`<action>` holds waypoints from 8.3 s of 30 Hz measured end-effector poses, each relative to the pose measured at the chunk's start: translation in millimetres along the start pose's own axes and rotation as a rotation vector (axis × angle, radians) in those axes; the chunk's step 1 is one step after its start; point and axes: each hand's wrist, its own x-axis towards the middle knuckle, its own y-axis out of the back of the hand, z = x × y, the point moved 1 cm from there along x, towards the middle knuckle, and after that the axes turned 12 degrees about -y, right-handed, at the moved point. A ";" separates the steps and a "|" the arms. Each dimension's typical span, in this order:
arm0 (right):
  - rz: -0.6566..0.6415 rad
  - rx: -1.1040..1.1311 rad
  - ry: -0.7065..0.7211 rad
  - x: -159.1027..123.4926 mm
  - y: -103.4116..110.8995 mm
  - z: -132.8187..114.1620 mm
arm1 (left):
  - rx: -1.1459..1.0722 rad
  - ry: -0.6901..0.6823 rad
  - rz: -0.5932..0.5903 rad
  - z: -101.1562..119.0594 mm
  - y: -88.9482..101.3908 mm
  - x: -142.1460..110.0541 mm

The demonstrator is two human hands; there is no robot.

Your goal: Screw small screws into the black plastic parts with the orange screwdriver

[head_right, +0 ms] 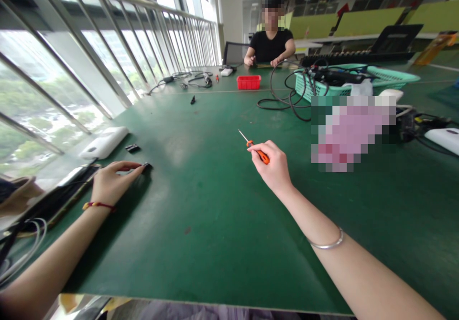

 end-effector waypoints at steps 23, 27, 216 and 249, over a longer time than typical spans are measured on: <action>-0.035 -0.004 -0.027 -4.8 -1.7 -13.5 | -0.268 -0.472 -0.260 79.6 -45.6 -6.9; -0.220 -0.065 -0.055 -5.4 -3.6 -7.9 | -0.333 -0.741 -0.347 140.7 -77.5 -14.8; 0.053 0.084 -0.168 -14.1 16.4 -48.8 | -0.457 -0.774 -0.188 146.0 -94.8 -2.5; 0.026 0.136 -0.092 -17.0 13.6 -52.1 | -0.483 -0.774 -0.189 145.5 -96.1 -1.7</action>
